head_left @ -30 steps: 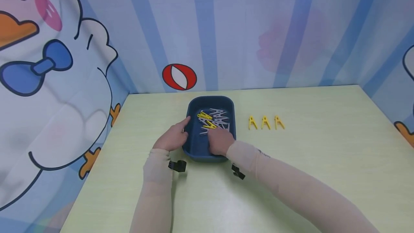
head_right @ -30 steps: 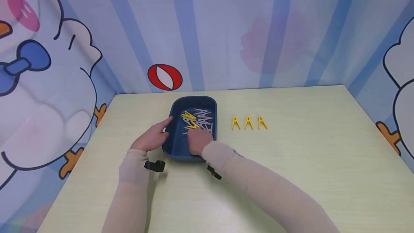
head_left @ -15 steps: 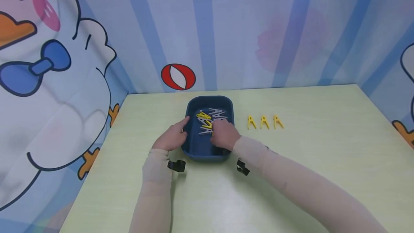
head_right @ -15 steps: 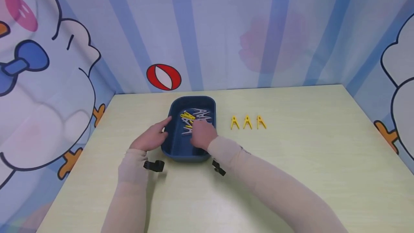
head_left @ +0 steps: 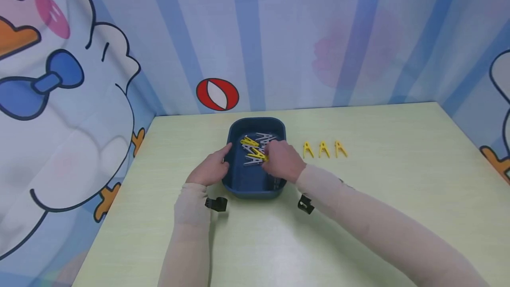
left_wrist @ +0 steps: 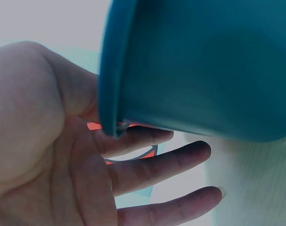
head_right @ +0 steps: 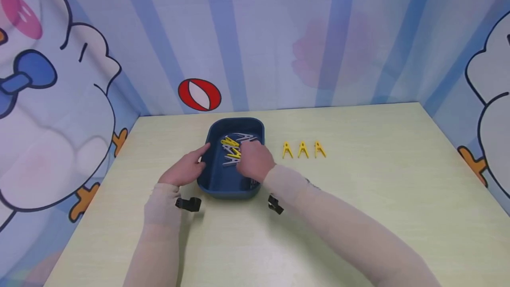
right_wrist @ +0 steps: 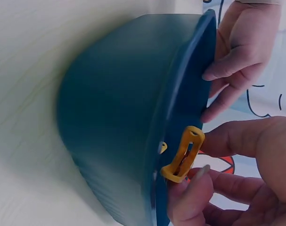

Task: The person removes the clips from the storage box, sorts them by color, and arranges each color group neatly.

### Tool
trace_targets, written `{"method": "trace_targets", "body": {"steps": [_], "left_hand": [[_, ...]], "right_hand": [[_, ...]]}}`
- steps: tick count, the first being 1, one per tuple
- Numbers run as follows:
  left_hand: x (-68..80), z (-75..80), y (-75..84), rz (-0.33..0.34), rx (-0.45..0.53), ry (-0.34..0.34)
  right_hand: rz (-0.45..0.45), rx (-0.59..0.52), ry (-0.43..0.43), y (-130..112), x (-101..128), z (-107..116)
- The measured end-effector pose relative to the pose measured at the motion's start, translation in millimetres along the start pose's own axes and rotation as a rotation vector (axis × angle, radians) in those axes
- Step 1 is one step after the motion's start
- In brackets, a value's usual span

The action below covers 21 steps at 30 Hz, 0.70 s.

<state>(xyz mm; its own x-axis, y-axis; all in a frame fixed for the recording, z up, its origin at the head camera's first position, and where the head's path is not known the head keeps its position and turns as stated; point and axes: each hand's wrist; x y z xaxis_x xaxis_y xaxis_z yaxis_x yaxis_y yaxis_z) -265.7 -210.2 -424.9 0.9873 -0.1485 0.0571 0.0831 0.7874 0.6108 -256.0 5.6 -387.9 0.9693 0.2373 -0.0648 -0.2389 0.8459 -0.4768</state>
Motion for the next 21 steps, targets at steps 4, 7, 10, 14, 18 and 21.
{"method": "trace_targets", "body": {"steps": [4,7,10,14,18,21], "left_hand": [[-0.5,-0.2,-0.2,0.000,-0.010,-0.002],[-0.7,-0.5,0.5,0.003,-0.011,-0.003],[-0.4,-0.1,1.4,0.007,-0.007,-0.003],[-0.3,0.0,1.9,0.008,-0.006,-0.003],[0.9,0.4,2.9,0.016,-0.004,-0.005],[1.0,0.4,3.3,0.022,-0.003,-0.007]], "right_hand": [[-0.007,-0.019,-0.010,3.3,3.3,7.9],[-0.021,-0.022,-0.012,5.4,5.5,13.7],[-0.022,-0.012,0.002,7.6,7.9,19.8],[-0.016,-0.005,0.036,12.3,10.7,26.0],[-0.034,-0.010,0.060,18.9,14.0,29.3],[-0.050,-0.022,0.073,25.8,16.8,30.4]]}}
Point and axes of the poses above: each hand's wrist, its own x-axis away from the middle knuckle, its own z-axis out of the back of the hand, y = z × x, and after that the axes turned 11 degrees about y, right-handed
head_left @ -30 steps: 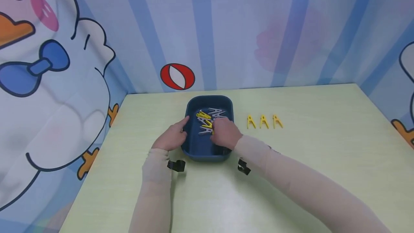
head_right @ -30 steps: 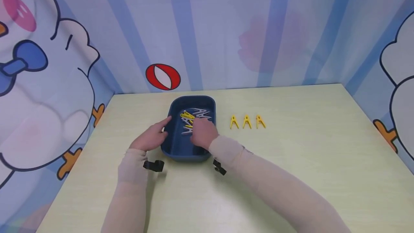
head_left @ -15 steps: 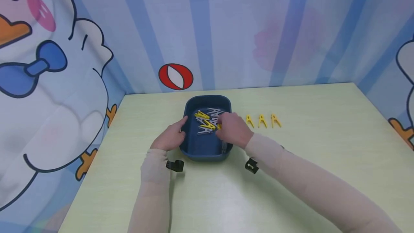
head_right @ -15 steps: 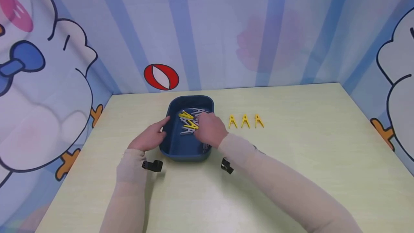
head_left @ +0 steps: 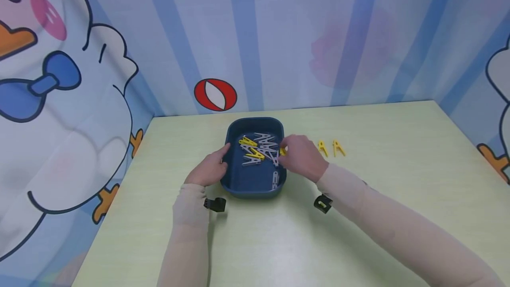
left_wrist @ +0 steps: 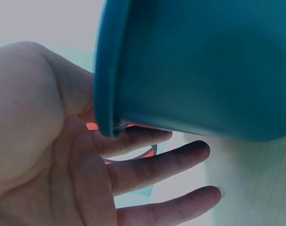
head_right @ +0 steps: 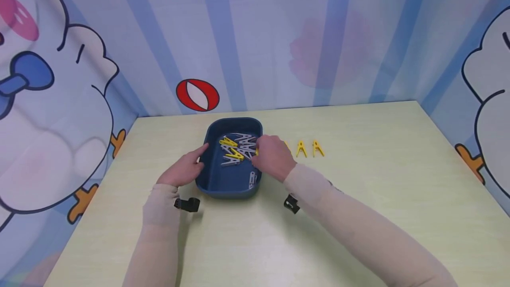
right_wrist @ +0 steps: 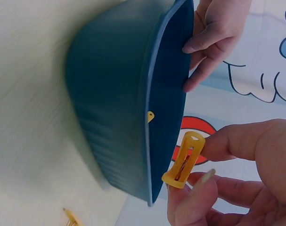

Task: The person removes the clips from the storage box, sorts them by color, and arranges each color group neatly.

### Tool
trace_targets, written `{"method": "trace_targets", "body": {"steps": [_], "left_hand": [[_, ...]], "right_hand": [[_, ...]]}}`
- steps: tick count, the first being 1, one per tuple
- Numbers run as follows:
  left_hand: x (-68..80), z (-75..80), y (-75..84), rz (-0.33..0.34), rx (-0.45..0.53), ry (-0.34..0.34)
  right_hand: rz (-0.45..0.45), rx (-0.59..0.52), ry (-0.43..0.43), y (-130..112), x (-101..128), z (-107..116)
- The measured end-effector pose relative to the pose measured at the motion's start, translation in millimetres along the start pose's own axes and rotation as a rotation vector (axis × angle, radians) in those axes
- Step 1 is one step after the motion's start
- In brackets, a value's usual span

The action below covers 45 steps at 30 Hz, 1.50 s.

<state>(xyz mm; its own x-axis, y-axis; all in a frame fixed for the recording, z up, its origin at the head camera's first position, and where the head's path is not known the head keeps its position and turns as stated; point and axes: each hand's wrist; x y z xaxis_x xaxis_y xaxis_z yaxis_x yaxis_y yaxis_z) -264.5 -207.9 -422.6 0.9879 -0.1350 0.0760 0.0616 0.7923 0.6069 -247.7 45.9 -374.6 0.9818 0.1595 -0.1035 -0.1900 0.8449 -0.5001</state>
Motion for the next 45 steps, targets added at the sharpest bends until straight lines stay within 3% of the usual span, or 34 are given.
{"method": "trace_targets", "body": {"steps": [8,19,45], "left_hand": [[-0.3,-0.4,-0.8,0.010,-0.003,-0.001],[0.4,0.1,-0.4,0.025,-0.005,-0.001],[0.1,-0.6,0.4,0.043,0.012,-0.004]], "right_hand": [[0.023,-0.014,0.078,21.3,4.0,4.8],[-0.034,0.015,0.090,48.4,1.2,11.0],[-0.175,0.084,0.104,140.3,-22.2,33.8]]}}
Point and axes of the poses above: each hand's wrist, its own x-axis away from the middle knuckle, its own z-axis out of the back of the hand, y = z × x, and after that the axes turned 11 degrees about y, right-handed
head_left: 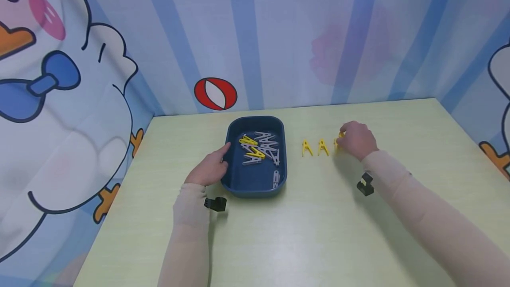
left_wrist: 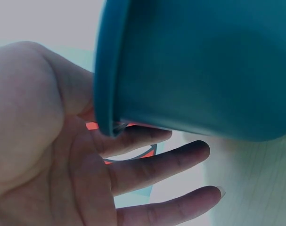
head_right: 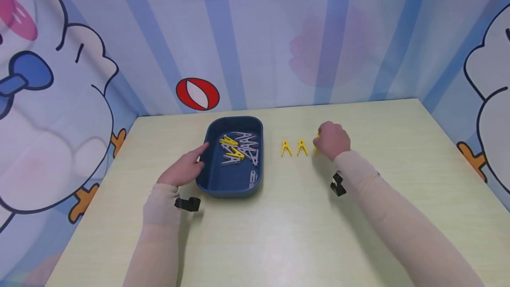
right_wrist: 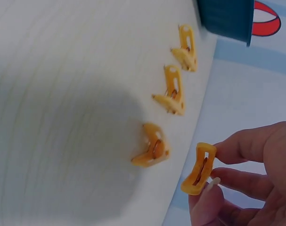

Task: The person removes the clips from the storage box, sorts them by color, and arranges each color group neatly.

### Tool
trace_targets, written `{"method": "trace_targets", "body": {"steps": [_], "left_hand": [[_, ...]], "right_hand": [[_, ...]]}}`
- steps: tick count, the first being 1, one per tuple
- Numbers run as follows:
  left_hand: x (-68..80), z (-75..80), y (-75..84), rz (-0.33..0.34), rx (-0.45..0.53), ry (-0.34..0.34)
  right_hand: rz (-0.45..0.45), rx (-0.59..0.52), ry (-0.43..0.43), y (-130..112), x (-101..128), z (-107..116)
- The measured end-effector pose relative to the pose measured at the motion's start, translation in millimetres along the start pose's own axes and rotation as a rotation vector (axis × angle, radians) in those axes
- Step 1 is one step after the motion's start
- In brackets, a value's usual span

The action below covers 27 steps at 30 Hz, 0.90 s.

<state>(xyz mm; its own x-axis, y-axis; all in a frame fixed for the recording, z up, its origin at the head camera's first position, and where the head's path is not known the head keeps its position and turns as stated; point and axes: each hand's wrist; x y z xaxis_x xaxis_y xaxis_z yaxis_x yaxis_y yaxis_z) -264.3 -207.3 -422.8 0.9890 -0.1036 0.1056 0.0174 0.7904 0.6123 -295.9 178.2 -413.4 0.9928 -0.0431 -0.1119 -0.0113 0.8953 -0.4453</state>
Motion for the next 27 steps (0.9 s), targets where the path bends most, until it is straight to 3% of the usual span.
{"method": "trace_targets", "body": {"steps": [14,27], "left_hand": [[-1.1,0.5,-2.1,-0.019,-0.007,-0.004],[-2.1,0.3,-3.4,-0.021,-0.006,-0.004]], "right_hand": [[-0.047,0.022,0.005,38.7,-10.9,-1.8],[-0.061,0.016,-0.017,48.7,-10.3,-5.0]]}}
Point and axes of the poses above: each hand's wrist, its own x-axis away from the middle knuckle, its own z-axis out of the back of the hand, y = z × x, and after that the axes turned 11 degrees about y, right-handed
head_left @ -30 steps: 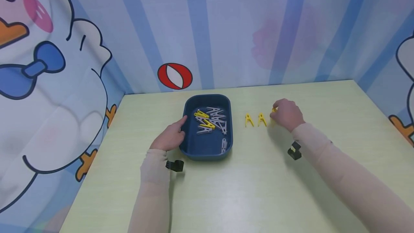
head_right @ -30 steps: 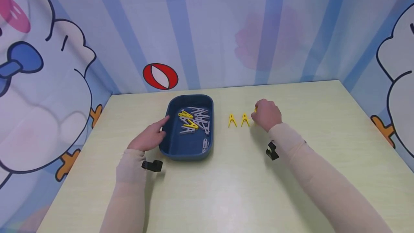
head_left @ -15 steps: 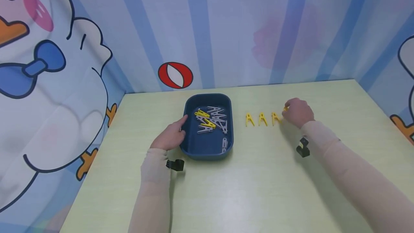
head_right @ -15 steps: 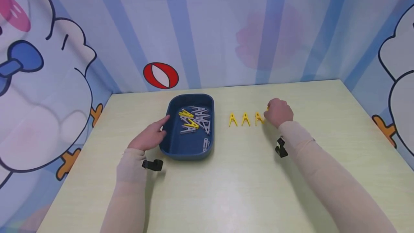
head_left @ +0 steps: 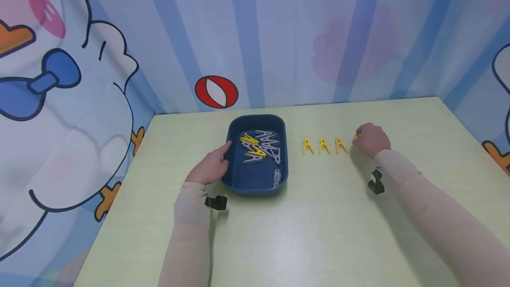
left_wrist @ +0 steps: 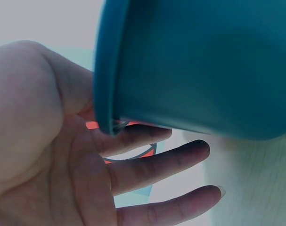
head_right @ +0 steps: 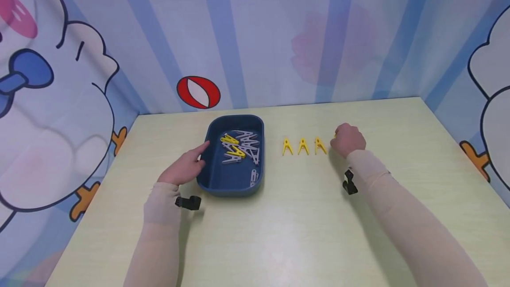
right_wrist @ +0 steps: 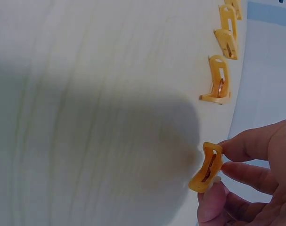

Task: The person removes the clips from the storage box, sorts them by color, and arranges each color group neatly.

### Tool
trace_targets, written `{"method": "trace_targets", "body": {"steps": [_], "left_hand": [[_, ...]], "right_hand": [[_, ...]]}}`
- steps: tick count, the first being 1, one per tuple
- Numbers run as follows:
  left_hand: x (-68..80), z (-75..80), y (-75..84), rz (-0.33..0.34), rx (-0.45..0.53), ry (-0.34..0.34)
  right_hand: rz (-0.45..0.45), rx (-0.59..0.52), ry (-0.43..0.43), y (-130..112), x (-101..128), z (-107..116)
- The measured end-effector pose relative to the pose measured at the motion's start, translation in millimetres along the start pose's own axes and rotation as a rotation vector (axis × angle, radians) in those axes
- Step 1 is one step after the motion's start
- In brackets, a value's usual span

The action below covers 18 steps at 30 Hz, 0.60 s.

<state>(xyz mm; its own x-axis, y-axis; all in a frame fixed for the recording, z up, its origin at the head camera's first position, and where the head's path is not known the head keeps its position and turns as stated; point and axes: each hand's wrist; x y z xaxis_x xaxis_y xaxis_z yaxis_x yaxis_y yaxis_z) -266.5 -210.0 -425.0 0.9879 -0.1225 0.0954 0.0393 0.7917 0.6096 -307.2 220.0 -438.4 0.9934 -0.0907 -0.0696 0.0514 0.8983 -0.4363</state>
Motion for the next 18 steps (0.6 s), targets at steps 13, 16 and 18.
{"method": "trace_targets", "body": {"steps": [13,16,18], "left_hand": [[0.3,-0.1,-0.2,-0.008,-0.004,0.001],[0.4,0.1,0.2,-0.003,-0.004,0.002],[0.4,0.2,0.2,0.001,-0.003,0.004]], "right_hand": [[-0.020,-0.004,-0.018,5.1,-1.8,-6.8],[-0.025,-0.003,-0.022,4.3,-1.8,-7.5],[-0.027,-0.005,-0.020,3.8,-1.8,-8.1]]}}
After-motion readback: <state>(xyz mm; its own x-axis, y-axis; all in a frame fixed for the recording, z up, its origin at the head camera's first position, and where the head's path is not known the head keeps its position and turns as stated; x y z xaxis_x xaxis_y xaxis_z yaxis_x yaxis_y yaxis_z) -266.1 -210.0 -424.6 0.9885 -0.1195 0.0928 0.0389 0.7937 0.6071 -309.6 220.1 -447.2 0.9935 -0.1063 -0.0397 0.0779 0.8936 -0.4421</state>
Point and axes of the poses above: each hand's wrist, its own x-axis away from the middle knuckle, its own z-axis out of the back of the hand, y = z × x, and after that the axes turned 11 degrees about y, right-handed
